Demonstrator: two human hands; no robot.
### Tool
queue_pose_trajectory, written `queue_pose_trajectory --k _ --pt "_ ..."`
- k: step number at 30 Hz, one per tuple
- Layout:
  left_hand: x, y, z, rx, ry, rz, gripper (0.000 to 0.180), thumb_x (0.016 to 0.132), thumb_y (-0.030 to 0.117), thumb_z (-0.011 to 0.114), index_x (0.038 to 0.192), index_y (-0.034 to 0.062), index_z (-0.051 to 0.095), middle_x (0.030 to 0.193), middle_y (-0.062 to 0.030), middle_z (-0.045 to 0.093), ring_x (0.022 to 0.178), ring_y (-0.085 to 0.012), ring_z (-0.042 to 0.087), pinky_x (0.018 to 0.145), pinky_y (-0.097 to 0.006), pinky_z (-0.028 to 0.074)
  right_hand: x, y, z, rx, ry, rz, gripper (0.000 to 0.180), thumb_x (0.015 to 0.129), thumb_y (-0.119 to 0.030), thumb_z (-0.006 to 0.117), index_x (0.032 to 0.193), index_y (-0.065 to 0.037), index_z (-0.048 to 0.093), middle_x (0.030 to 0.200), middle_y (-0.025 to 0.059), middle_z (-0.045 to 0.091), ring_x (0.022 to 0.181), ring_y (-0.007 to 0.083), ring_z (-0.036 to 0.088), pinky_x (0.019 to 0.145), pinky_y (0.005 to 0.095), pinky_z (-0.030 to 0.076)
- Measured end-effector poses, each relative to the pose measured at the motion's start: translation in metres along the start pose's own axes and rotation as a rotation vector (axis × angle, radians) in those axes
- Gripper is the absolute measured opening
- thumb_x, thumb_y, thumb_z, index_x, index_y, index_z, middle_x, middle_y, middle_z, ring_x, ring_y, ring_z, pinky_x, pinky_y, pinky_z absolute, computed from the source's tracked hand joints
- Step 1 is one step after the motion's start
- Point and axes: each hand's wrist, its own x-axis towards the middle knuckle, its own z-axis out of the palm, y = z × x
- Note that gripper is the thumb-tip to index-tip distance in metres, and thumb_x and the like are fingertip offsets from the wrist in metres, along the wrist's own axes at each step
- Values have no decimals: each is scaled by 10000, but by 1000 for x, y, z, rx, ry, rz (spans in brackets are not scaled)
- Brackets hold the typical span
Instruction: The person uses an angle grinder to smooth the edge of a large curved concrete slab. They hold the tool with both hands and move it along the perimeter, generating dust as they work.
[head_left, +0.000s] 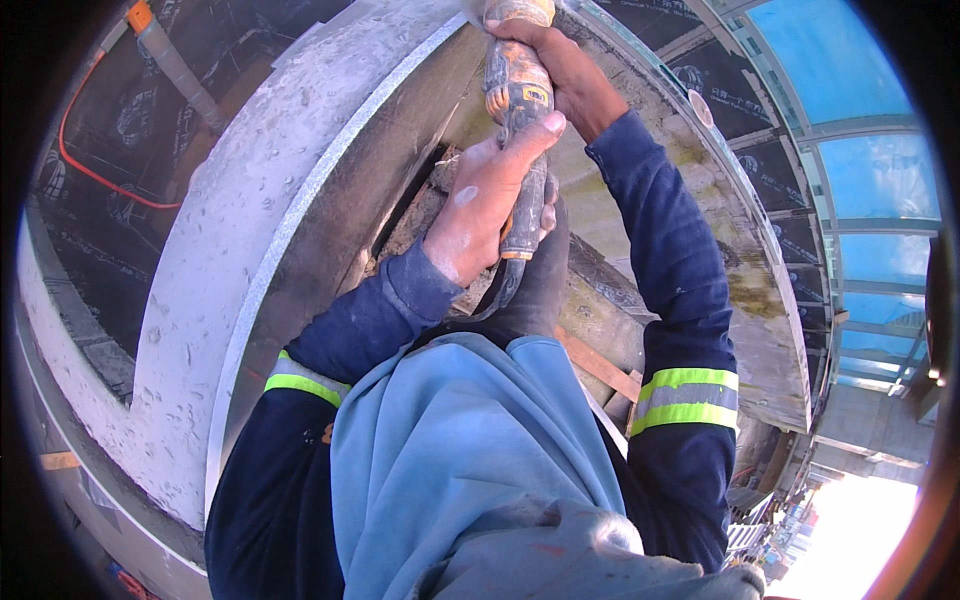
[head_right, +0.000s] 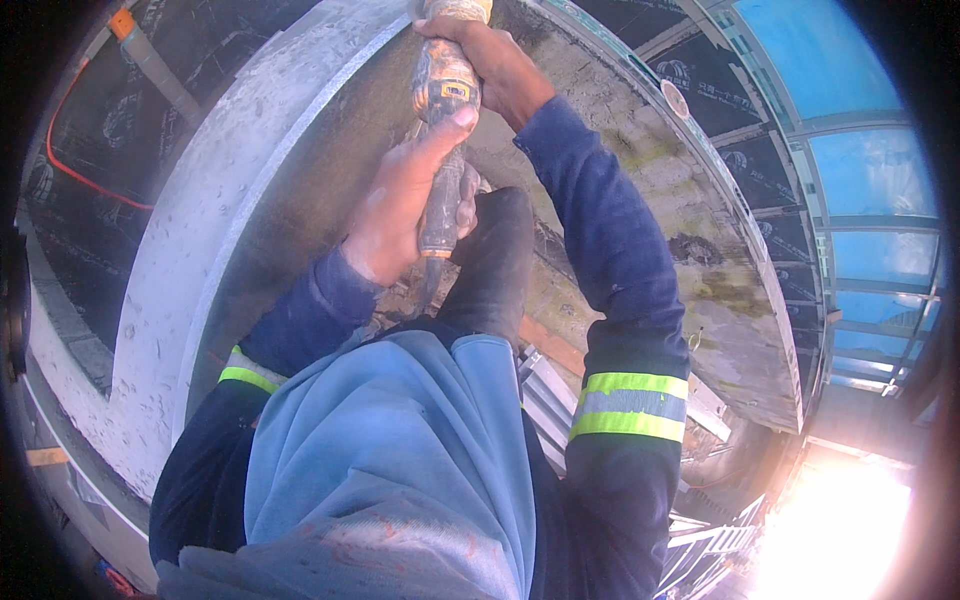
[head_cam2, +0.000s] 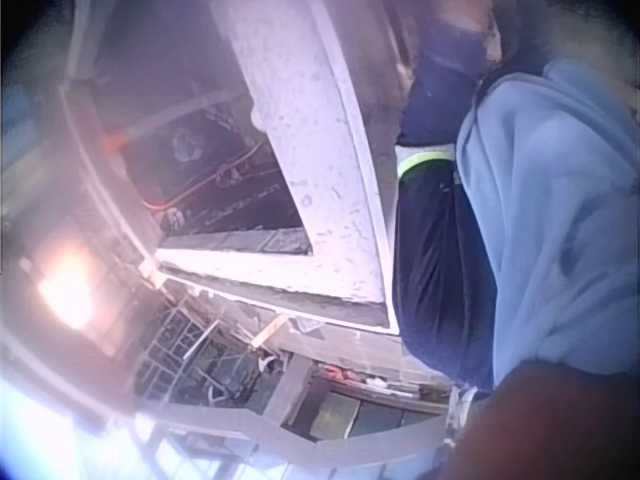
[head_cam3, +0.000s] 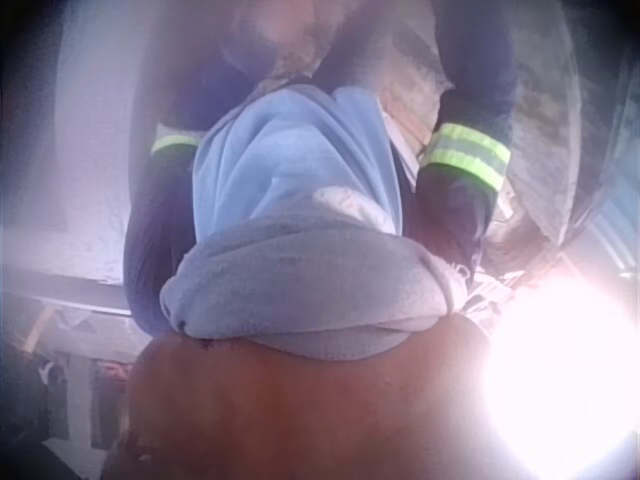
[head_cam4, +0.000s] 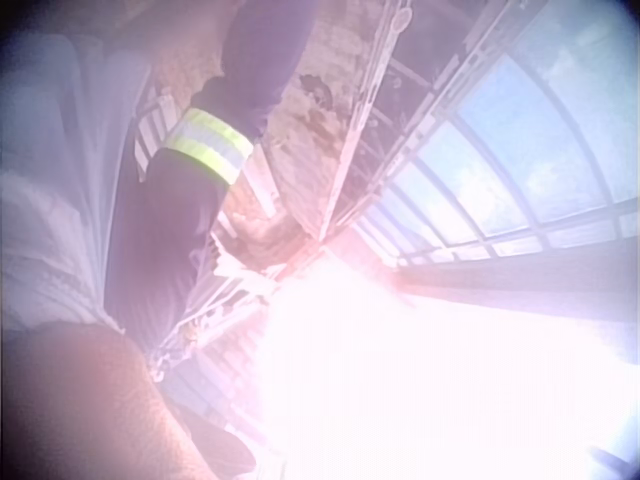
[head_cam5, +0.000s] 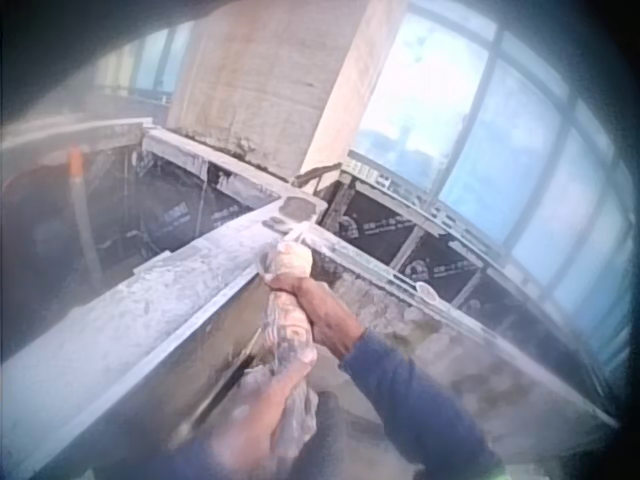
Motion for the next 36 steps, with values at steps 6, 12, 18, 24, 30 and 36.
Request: queue_pose_trajectory --k 6,12,18,24,30,36 --pt "4 1 0 -11 3 -2 465 907 476 770 1023 63 590 690 -55 593 514 -135 588 480 -279 509 2 -2 3 -43 13 -29 336 893 -224 781 1062 13 613 823 110 693 627 217 716 597 390 650" --pt "4 3 0 -14 17 -11 488 915 494 754 1030 48 593 702 -56 596 516 -138 593 478 -271 502 4 -3 2 -13 1 33 314 901 -249 778 1042 -15 622 796 89 700 585 202 704 566 377 638" --pt "-2 -3 0 -17 -6 -2 469 886 480 790 1014 78 586 673 -56 597 506 -148 593 484 -270 498 -2 -1 -1 11 -23 11 380 869 -175 797 1093 58 597 871 152 684 694 254 733 648 417 662" --pt "4 5 -1 7 14 12 505 941 521 714 973 28 609 703 -51 598 533 -128 598 483 -280 500 2 -9 10 -32 39 28 290 913 -232 768 1041 -19 618 798 84 703 572 194 696 548 365 629" --pt "-5 1 -1 -28 -12 -15 462 894 467 787 1026 73 584 688 -61 599 506 -144 584 467 -287 500 -6 -4 3 9 -7 29 380 869 -181 801 1088 53 597 880 153 684 689 250 729 640 410 661" --pt "0 2 -1 -21 0 23 474 940 478 733 1038 35 592 717 -62 606 520 -133 602 456 -276 501 1 -4 6 -16 19 0 296 902 -206 773 1046 -2 616 816 101 695 608 209 706 579 378 640"
